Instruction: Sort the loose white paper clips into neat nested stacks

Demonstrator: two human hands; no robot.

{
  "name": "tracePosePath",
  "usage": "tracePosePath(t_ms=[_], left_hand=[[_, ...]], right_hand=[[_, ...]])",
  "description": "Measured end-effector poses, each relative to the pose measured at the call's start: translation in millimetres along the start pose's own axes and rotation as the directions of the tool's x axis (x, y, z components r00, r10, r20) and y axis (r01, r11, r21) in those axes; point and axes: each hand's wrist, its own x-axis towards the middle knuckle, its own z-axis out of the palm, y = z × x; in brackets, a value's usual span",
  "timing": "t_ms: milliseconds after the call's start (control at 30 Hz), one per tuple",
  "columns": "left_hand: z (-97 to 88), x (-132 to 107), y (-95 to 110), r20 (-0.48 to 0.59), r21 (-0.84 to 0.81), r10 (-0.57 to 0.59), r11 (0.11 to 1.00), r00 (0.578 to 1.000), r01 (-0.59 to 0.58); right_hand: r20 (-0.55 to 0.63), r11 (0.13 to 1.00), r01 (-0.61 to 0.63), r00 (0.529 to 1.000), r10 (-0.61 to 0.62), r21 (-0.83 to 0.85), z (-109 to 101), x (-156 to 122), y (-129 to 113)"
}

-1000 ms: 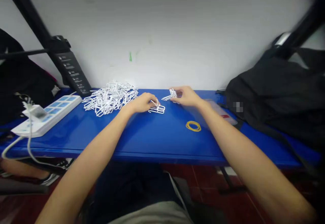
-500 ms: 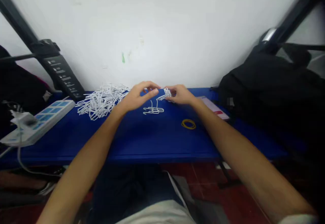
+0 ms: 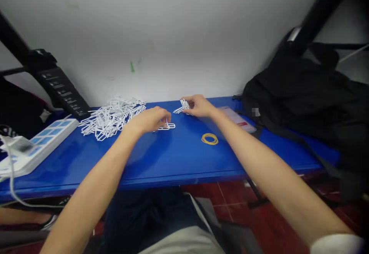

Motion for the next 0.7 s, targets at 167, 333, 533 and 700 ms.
tracePosePath(t_ms=[167, 333, 533, 700], left_hand=[[-0.6, -1.9, -6.4, 0.023, -0.042, -0.053, 0.998, 0.998, 0.053], [-2.2, -4.2, -9.8, -0.021, -0.111, -0.045, 0.993, 0.999, 0.043], [-5.4, -5.6, -8.5, -0.071, -0.204, -0.040, 0.979, 0.997, 0.024], [-3.6, 0.6, -2.8, -0.269, -0.530, -0.166, 0.848, 0.949, -0.003]], right_hand=[[0.012, 0.999, -0.013, 1.000, 0.013, -0.049, -0.5, -0.6, -2.7], [0.019, 0.998, -0.018, 1.000, 0.019, -0.057, -1.1, -1.7, -5.7], [0.018, 0.998, 0.009, 1.000, -0.008, -0.060, 0.1, -1.0, -2.6], [0.033, 0.999, 0.014, 0.999, -0.013, -0.032, 0.8, -0.5, 0.2]])
